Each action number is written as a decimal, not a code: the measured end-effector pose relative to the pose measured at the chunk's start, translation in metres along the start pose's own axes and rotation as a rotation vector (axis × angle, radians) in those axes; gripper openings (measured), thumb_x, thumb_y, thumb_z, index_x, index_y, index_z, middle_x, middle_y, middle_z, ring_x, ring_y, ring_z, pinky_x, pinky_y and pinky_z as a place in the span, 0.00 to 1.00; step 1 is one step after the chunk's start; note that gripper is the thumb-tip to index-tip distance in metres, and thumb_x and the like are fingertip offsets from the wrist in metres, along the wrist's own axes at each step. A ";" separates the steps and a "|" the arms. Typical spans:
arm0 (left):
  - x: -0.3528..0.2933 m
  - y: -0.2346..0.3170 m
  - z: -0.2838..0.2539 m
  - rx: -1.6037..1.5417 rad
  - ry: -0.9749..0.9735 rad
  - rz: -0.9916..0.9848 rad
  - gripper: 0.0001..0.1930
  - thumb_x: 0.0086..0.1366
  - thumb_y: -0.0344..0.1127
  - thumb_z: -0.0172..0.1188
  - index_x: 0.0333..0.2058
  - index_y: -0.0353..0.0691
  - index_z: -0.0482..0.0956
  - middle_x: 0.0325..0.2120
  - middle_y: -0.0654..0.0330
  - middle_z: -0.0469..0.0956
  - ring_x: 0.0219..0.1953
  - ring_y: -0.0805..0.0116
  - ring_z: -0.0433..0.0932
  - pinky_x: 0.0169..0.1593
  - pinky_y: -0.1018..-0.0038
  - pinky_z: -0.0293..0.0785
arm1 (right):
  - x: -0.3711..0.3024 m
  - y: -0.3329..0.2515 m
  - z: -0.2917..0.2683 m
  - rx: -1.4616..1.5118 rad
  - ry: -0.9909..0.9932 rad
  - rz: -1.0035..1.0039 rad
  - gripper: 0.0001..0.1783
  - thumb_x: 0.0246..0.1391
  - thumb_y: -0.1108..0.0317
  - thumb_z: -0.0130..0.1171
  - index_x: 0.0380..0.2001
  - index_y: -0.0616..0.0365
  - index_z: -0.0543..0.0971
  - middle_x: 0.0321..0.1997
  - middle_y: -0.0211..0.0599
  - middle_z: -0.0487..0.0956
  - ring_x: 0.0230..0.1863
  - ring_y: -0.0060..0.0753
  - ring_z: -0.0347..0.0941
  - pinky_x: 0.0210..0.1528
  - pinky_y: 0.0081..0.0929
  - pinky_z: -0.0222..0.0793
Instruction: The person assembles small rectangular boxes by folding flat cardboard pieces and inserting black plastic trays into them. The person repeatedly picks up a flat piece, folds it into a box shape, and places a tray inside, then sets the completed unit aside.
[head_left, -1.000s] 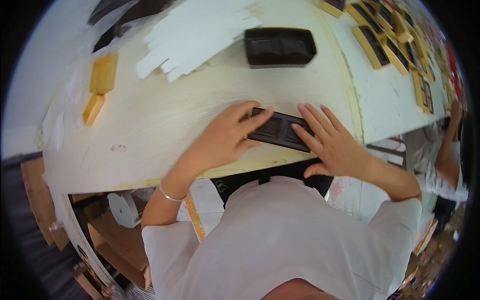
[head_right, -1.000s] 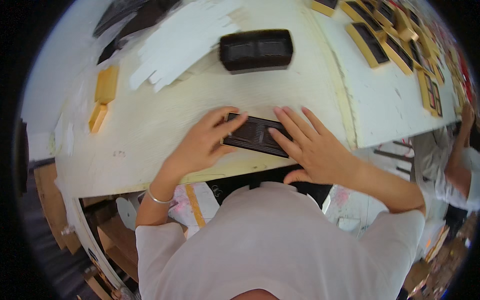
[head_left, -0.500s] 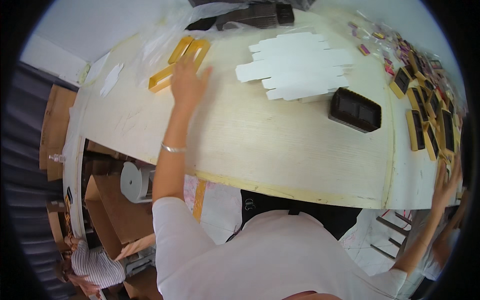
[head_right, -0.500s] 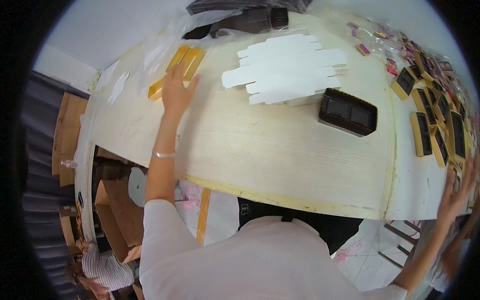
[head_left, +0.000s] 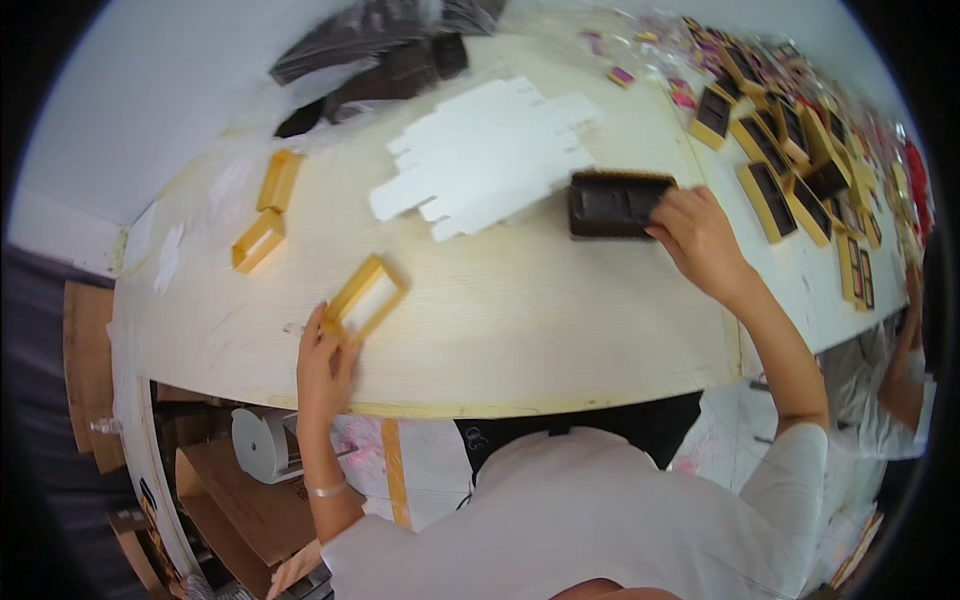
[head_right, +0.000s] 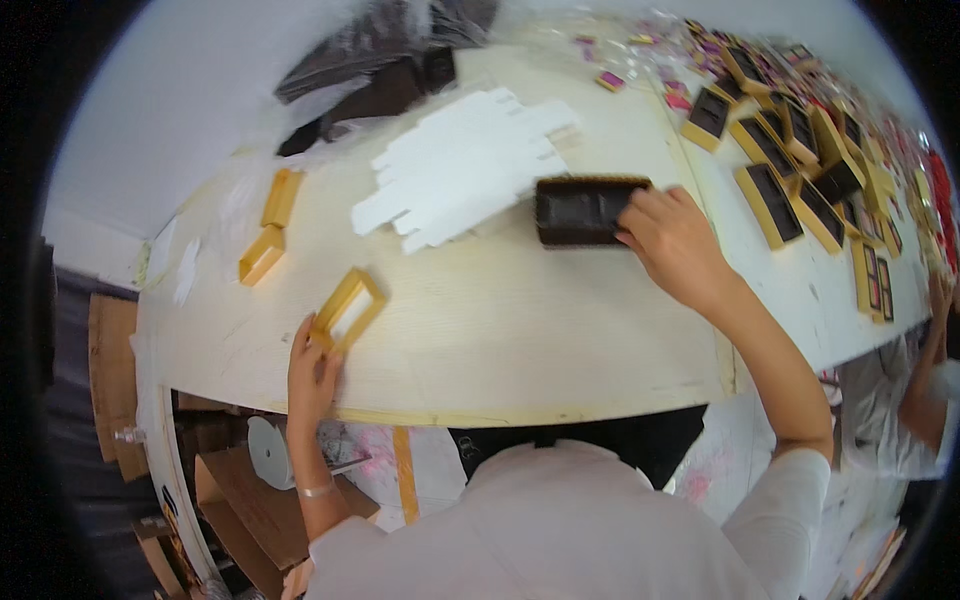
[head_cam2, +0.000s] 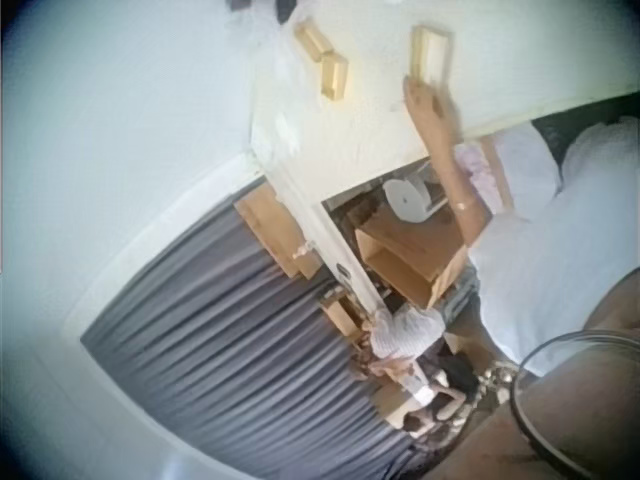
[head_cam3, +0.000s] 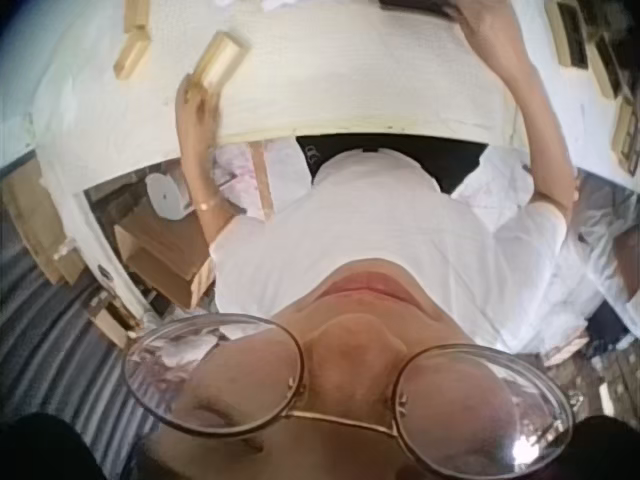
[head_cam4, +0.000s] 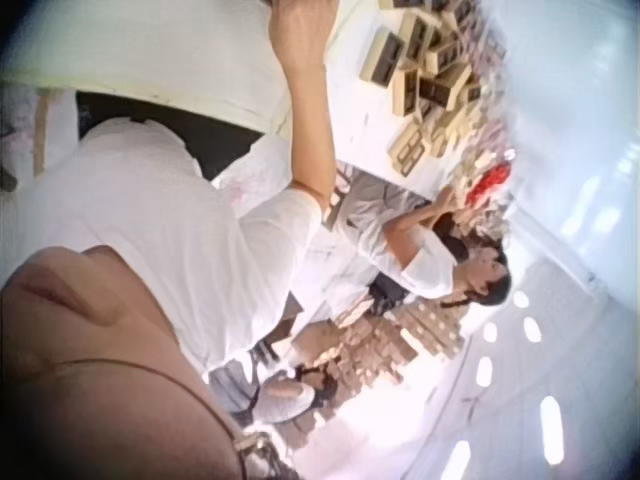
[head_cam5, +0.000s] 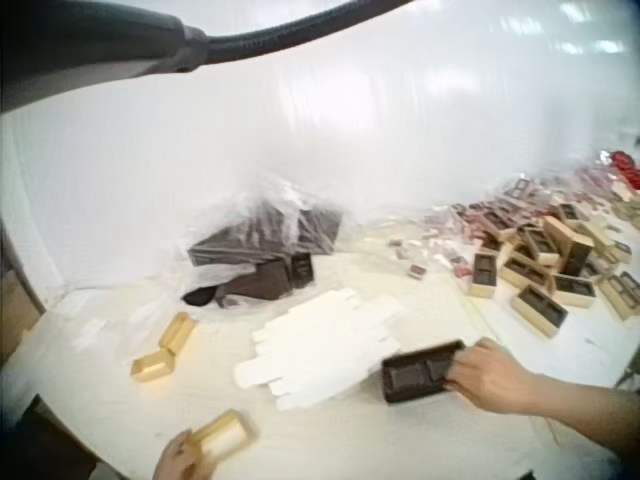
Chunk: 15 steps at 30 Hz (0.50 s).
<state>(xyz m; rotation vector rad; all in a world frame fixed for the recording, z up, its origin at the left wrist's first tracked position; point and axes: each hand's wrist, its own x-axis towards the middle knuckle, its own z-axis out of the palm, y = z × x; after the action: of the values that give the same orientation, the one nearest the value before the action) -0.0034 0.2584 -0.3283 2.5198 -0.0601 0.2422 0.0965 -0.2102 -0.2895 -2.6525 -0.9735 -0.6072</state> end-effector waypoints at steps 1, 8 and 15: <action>-0.017 0.003 0.000 0.071 -0.051 0.082 0.09 0.53 0.28 0.65 0.32 0.33 0.76 0.59 0.46 0.65 0.52 0.49 0.70 0.53 0.62 0.68 | 0.002 -0.001 -0.006 0.033 0.002 0.032 0.08 0.43 0.72 0.64 0.27 0.58 0.75 0.29 0.35 0.70 0.34 0.39 0.67 0.38 0.32 0.60; -0.023 0.108 0.064 -0.201 -0.318 0.371 0.20 0.50 0.24 0.65 0.43 0.36 0.73 0.57 0.47 0.67 0.54 0.48 0.70 0.52 0.66 0.71 | -0.017 -0.034 -0.054 1.045 0.190 0.484 0.07 0.50 0.74 0.52 0.34 0.59 0.68 0.33 0.23 0.68 0.35 0.16 0.60 0.36 0.15 0.56; 0.014 0.165 0.105 -0.271 -0.528 0.565 0.42 0.52 0.28 0.65 0.65 0.43 0.52 0.57 0.49 0.66 0.55 0.48 0.68 0.57 0.62 0.67 | -0.065 -0.041 -0.017 1.443 -0.288 0.899 0.10 0.51 0.75 0.57 0.31 0.51 0.66 0.26 0.33 0.77 0.31 0.22 0.74 0.36 0.19 0.68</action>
<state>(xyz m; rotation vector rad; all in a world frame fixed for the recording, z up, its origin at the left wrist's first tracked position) 0.0107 0.0628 -0.3165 2.1778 -0.9511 -0.2064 0.0194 -0.2221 -0.3012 -1.4958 -0.0116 0.5387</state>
